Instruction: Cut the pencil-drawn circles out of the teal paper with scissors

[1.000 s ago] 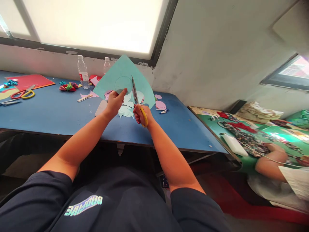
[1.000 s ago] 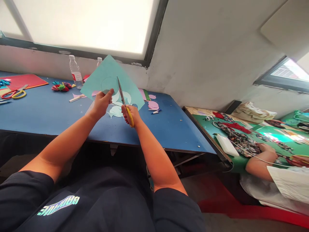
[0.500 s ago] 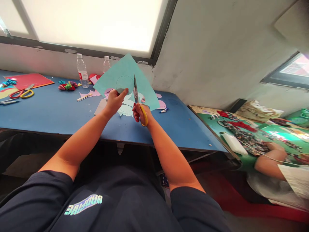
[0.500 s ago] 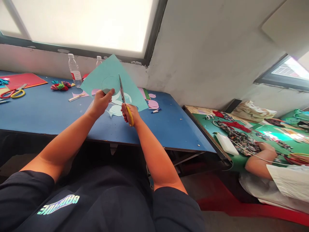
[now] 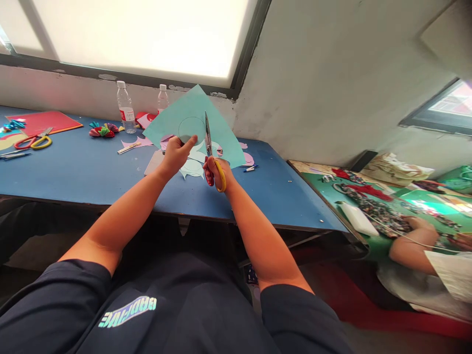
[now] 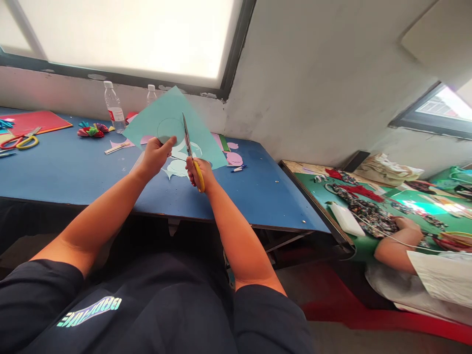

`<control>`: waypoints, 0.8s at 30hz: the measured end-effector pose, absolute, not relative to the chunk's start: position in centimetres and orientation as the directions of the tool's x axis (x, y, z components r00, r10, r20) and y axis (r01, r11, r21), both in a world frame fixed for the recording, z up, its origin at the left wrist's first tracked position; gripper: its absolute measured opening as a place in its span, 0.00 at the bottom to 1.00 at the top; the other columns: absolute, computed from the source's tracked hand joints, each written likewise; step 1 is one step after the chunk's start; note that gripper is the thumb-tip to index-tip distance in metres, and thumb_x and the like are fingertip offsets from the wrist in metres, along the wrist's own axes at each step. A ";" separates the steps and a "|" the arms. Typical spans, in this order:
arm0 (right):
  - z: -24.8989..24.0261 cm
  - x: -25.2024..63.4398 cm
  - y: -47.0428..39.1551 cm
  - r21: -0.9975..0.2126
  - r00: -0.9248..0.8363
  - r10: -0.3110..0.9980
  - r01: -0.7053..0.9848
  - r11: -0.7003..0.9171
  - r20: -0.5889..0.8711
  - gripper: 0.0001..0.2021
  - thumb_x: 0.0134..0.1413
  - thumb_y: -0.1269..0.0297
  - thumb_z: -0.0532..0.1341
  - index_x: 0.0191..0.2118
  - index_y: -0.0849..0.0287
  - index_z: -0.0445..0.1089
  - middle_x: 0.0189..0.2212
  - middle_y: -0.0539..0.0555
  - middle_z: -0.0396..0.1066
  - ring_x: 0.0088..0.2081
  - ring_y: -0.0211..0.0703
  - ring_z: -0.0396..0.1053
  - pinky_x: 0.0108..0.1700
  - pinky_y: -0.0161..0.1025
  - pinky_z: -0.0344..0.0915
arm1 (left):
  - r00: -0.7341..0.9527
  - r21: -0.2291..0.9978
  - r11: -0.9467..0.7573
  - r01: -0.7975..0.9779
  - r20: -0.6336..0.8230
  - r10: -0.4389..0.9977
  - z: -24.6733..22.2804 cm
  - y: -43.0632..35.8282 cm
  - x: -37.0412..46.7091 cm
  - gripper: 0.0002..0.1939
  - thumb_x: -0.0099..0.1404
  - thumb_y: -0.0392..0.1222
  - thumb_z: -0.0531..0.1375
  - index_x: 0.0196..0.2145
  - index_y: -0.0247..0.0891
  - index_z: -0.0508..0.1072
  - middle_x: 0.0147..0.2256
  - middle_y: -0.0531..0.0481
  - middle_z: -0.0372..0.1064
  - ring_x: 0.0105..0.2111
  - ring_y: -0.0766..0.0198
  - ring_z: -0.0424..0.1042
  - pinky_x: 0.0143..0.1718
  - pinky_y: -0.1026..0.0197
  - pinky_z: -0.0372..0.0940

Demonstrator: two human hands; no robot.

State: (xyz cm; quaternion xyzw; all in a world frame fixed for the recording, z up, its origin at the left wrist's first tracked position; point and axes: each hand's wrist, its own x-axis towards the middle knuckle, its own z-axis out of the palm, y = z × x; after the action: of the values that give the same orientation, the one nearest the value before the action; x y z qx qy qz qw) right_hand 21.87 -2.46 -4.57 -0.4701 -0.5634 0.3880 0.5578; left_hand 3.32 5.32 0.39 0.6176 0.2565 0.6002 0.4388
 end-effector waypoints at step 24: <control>-4.5 21.7 -2.4 -0.966 0.091 0.967 0.122 0.228 0.239 0.42 0.51 0.10 0.71 0.33 0.50 0.69 0.21 0.46 0.63 0.18 0.38 0.59 0.18 0.39 0.59 | 0.162 0.843 -0.498 -0.203 0.531 0.832 0.1 5.9 3.3 0.34 0.79 0.47 0.77 0.20 0.41 0.66 0.19 0.56 0.59 0.21 0.70 0.58 0.26 0.61 0.54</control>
State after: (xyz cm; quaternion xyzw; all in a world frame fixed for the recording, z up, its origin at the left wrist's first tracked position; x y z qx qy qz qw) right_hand 21.72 -2.43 -4.52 -0.4899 -0.5554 0.3822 0.5526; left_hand 3.31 5.94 0.06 0.6270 0.2504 0.5967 0.4336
